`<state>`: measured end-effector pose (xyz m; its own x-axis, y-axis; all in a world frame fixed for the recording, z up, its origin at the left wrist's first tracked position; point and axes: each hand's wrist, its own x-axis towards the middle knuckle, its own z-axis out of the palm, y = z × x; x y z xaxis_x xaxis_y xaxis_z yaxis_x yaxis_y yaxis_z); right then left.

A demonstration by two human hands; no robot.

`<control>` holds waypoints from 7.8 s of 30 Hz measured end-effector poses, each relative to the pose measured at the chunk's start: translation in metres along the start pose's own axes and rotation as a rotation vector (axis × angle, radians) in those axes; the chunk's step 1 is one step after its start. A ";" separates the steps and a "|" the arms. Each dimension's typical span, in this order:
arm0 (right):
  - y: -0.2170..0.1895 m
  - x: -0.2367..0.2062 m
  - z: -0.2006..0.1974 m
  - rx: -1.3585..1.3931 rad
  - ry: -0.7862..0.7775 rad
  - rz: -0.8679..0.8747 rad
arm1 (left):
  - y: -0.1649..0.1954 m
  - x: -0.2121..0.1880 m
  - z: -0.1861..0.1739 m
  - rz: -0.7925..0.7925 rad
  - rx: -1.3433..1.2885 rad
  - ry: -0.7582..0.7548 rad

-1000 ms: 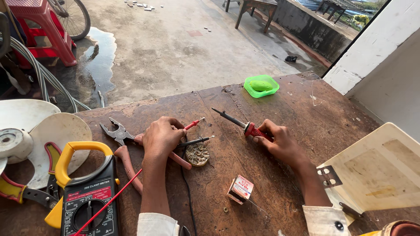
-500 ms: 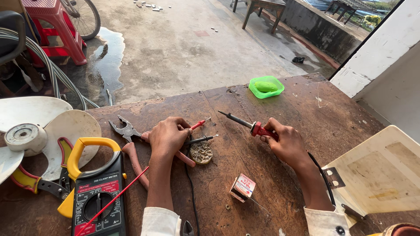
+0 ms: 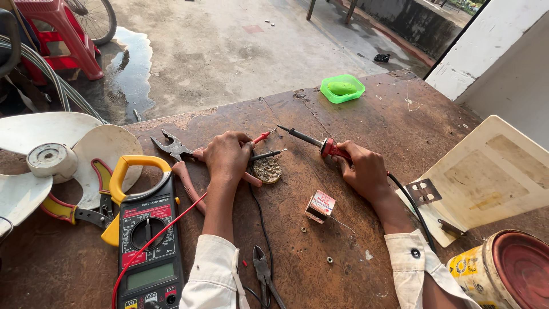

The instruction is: The person holds a soldering iron in one hand and a solder wire spool in the other, melting solder onto the iron tip and onto wire ends on the bench, occasionally using a multimeter probe near the work. They repeatedly apply solder and touch the hot tip to the wires, working over a sponge-like pad.

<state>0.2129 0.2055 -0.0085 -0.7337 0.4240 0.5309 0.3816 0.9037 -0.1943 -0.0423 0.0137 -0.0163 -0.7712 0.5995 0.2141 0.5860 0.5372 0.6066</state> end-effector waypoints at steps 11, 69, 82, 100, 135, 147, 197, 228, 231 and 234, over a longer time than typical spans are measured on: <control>0.007 0.009 -0.010 -0.072 -0.066 0.014 | 0.001 0.004 0.003 -0.010 -0.010 -0.020; 0.009 0.015 -0.020 -0.037 -0.124 -0.026 | 0.003 0.009 -0.005 -0.057 -0.008 -0.126; 0.011 0.015 -0.018 -0.036 -0.118 -0.064 | 0.005 0.008 -0.008 -0.070 -0.007 -0.132; 0.011 0.016 -0.021 -0.051 -0.142 -0.047 | 0.006 0.008 -0.009 -0.082 -0.009 -0.119; 0.007 0.018 -0.018 -0.039 -0.115 -0.048 | 0.009 0.010 -0.010 -0.112 -0.002 -0.146; 0.006 0.018 -0.019 -0.015 -0.144 -0.010 | 0.009 0.010 -0.012 -0.113 -0.005 -0.145; 0.004 0.018 -0.019 0.021 -0.150 0.023 | 0.010 0.015 -0.010 -0.136 -0.032 -0.172; 0.010 0.018 -0.020 -0.010 -0.174 -0.004 | 0.010 0.015 -0.012 -0.154 -0.030 -0.191; 0.009 0.018 -0.021 -0.024 -0.180 0.002 | 0.010 0.015 -0.012 -0.144 -0.033 -0.181; 0.008 0.018 -0.020 0.003 -0.172 0.013 | 0.011 0.015 -0.012 -0.149 -0.041 -0.183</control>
<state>0.2139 0.2194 0.0161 -0.8142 0.4396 0.3793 0.3903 0.8980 -0.2030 -0.0510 0.0218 0.0024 -0.7884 0.6148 -0.0197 0.4557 0.6053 0.6526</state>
